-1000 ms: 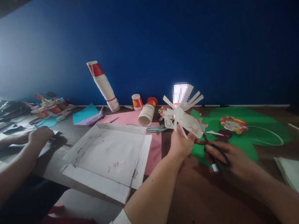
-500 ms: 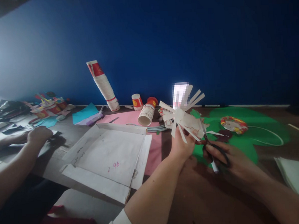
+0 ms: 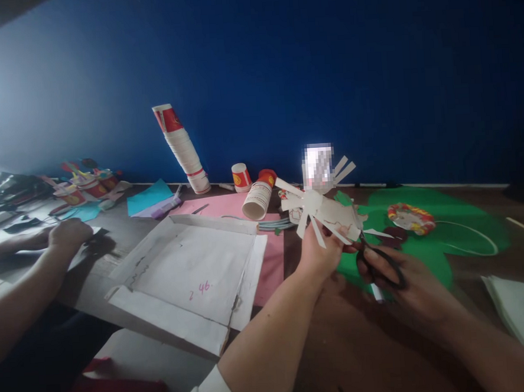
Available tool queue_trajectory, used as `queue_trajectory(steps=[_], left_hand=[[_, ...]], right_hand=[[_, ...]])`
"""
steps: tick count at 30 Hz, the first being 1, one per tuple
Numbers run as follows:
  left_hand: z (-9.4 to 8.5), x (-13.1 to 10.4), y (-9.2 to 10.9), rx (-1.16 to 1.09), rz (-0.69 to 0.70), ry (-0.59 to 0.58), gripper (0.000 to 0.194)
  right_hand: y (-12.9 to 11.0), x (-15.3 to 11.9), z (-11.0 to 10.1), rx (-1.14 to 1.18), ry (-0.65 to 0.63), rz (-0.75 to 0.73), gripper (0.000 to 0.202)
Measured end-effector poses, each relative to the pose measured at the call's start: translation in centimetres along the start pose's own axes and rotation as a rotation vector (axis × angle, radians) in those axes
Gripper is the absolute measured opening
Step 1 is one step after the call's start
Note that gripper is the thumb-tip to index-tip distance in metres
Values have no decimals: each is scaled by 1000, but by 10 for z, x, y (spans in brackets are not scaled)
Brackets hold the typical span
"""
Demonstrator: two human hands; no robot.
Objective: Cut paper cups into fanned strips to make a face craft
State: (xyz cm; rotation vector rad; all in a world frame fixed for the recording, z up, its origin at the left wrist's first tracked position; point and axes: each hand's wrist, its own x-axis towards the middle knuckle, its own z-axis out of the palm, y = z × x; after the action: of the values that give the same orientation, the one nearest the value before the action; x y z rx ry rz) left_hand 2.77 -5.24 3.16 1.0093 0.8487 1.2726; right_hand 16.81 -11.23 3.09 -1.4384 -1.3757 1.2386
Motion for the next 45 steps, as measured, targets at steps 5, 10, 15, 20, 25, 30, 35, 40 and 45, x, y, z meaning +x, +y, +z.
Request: queue_trajectory(steps=[5, 10, 15, 20, 25, 30, 35, 40, 45], left_hand=[[-2, 1, 1, 21, -8, -23, 32], [-6, 2, 5, 44, 8, -77, 32], [-7, -1, 17, 50, -40, -88, 32], [-9, 0, 21, 66, -43, -92, 31], [-13, 4, 20, 111, -46, -127, 27], [-17, 6, 21, 185, -41, -149, 12], [-18, 6, 21, 198, -24, -161, 10], [-19, 7, 21, 206, -8, -177, 12], [-20, 8, 22, 240, -2, -173, 14]], right_hand=[[6, 3, -4, -78, 12, -50, 51], [-1, 1, -4, -107, 28, -63, 52], [-8, -1, -2, -103, 10, -46, 53], [-5, 0, -6, -128, 4, -50, 55], [-4, 1, -7, -89, -15, -30, 54], [-3, 1, -6, -68, -8, -3, 50], [-5, -1, -6, -95, 5, -28, 53], [-9, -4, -2, -93, 27, -24, 54], [-11, -3, -2, -135, 25, -30, 58]])
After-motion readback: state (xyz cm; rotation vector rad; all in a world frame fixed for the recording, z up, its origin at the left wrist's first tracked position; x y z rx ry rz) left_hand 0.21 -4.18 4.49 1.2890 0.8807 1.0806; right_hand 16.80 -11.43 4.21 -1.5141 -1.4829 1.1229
